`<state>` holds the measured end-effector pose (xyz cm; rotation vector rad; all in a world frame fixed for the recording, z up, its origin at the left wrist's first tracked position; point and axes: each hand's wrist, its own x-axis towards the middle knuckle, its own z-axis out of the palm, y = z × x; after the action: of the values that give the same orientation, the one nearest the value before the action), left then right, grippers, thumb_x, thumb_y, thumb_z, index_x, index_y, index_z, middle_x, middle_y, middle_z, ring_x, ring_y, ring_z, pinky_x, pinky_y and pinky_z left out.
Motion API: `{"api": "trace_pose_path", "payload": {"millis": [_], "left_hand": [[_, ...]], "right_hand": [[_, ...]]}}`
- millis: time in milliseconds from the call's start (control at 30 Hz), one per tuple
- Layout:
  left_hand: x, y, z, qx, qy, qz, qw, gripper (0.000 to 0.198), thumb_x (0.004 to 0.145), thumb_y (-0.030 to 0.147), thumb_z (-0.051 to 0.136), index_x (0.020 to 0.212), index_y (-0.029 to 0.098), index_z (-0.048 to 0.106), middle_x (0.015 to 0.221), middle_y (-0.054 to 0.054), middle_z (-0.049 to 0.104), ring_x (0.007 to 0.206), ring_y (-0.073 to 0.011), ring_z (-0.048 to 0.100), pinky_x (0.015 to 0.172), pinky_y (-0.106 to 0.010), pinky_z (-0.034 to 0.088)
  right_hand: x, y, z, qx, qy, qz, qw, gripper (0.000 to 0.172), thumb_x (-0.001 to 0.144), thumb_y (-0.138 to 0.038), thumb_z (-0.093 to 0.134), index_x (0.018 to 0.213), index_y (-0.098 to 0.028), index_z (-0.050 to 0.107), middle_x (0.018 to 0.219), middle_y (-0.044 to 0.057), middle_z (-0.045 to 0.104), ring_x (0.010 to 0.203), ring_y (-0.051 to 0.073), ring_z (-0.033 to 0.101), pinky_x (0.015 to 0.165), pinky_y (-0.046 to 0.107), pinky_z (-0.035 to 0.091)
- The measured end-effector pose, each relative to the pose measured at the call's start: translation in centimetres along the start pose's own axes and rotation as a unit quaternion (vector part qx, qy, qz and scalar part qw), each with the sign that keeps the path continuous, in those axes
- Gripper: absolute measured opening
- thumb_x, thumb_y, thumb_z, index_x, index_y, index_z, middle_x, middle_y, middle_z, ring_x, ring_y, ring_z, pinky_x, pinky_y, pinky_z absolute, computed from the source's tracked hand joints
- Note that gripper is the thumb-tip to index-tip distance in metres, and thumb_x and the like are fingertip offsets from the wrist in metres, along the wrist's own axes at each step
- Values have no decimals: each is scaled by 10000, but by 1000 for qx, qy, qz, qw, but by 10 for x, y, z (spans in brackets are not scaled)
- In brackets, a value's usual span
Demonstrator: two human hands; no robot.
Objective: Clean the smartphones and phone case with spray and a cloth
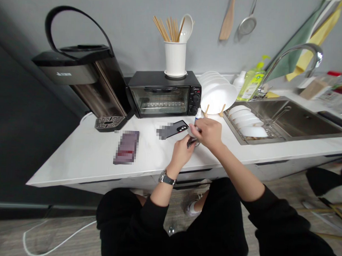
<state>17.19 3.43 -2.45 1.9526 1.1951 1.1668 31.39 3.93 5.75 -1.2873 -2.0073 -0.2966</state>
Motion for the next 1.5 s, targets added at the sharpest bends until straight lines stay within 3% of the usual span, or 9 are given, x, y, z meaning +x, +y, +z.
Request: {"api": "trace_pose_path", "payload": {"millis": [267, 400, 500, 600, 667, 833, 1033, 1433, 1500], "left_hand": [[-11, -13, 2, -73, 33, 4, 997, 228, 965, 266, 682, 1163, 209, 778, 1120, -62, 827, 1003, -213, 791, 933, -314, 596], [-12, -10, 1, -58, 38, -4, 998, 234, 940, 245, 710, 1161, 238, 787, 1111, -47, 830, 1008, -220, 793, 944, -329, 601], [-13, -7, -2, -39, 32, -6, 999, 241, 941, 241, 705, 1171, 242, 777, 1099, -40, 829, 980, -210, 791, 917, -308, 599], [-13, -5, -4, -12, 22, -5, 1000, 196, 960, 213, 652, 1107, 227, 781, 1001, -39, 830, 904, -203, 781, 868, -293, 584], [-14, -4, -4, 6, 15, -4, 1000, 182, 968, 194, 618, 1046, 223, 780, 906, -33, 818, 838, -203, 770, 827, -291, 572], [-21, 1, -2, 48, -22, 47, 997, 239, 1006, 244, 619, 1229, 278, 697, 1154, -51, 811, 1009, -230, 780, 895, -314, 562], [-34, 2, -8, 87, -43, -3, 995, 262, 990, 189, 580, 1238, 234, 509, 1048, -94, 794, 969, -284, 795, 809, -343, 573], [-35, -3, -13, 3, -72, -6, 997, 373, 1016, 219, 550, 1330, 240, 351, 1048, -79, 770, 975, -272, 785, 843, -356, 556], [-34, -5, -17, 31, -89, -10, 996, 354, 990, 150, 534, 1296, 231, 373, 996, -74, 773, 913, -275, 790, 807, -355, 562]], "right_hand": [[-25, 41, 23, 80, 109, 256, 957, 622, 1078, -569, 208, 577, -271, 426, 525, 29, 488, 540, 198, 469, 583, 352, 327], [-37, 46, 37, 88, 79, 291, 949, 644, 1090, -524, 218, 670, -237, 613, 567, 48, 595, 568, 225, 562, 592, 343, 394], [-46, 27, 39, 74, 61, 242, 966, 486, 1087, -403, 321, 976, -205, 751, 1051, 138, 775, 938, 287, 706, 843, 415, 499], [-52, 7, 36, 61, 0, 90, 994, 403, 1084, -286, 354, 1130, -206, 747, 1291, 132, 736, 1303, 314, 612, 1159, 538, 368], [-53, 5, 34, 59, -53, 21, 997, 383, 1090, -264, 366, 1132, -215, 743, 1189, 100, 773, 1261, 283, 636, 1212, 523, 318], [-54, 21, 32, -24, -45, 117, 992, 455, 1072, -227, 340, 861, -172, 739, 900, 155, 764, 938, 294, 671, 993, 471, 428], [-60, 14, 28, 0, -103, 54, 993, 396, 1050, -286, 450, 765, -207, 714, 798, 95, 743, 840, 246, 661, 879, 385, 424], [-59, -2, 23, -37, -102, 54, 993, 404, 1071, -200, 352, 1020, -131, 747, 1047, 149, 793, 995, 269, 703, 1101, 460, 400], [-65, -3, 27, -3, -123, -7, 992, 391, 1085, -237, 356, 1094, -138, 734, 1102, 134, 787, 1036, 260, 700, 1128, 448, 407]]}}
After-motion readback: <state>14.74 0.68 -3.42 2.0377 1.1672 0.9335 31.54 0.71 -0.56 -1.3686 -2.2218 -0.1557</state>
